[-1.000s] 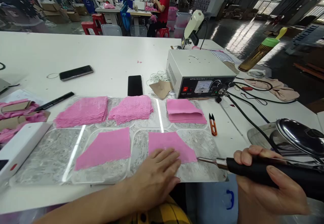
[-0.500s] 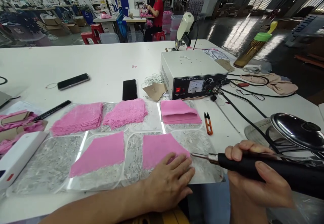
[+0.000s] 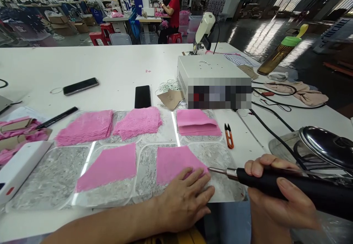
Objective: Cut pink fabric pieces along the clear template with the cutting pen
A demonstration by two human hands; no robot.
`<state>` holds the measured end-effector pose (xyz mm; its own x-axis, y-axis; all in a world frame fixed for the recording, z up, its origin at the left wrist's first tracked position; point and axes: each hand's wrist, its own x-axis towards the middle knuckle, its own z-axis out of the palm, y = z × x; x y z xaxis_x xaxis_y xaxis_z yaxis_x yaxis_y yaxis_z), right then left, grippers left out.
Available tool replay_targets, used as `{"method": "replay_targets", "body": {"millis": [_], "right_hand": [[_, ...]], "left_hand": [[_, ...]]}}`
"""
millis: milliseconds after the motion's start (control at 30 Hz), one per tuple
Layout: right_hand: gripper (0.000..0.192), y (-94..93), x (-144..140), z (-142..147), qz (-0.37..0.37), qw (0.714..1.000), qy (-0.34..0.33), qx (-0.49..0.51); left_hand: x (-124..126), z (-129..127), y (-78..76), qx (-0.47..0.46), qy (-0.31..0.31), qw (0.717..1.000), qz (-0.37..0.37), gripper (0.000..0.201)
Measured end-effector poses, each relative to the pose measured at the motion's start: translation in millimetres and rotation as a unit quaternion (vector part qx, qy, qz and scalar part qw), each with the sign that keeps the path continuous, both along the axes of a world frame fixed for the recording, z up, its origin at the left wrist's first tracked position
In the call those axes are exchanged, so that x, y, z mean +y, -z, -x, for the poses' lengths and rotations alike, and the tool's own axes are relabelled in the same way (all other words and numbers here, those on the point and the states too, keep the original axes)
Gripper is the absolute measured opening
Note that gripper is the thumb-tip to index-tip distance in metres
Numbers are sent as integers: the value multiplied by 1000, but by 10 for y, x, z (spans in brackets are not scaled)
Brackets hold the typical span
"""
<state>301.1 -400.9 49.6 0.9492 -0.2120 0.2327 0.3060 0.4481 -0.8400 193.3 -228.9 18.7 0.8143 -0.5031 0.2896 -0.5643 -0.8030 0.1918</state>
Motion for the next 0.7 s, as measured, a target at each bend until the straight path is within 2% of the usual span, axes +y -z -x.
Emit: {"method": "replay_targets", "body": {"millis": [467,700], "right_hand": [[15,-17,3,-21,18,1000,-3,3],[15,-26,150,-48,33,999,-6,-8]], "left_hand": [[3,33,43,-10,3,1000,-12,43],[13,33,21,-10,8,1000,-11,42]]}}
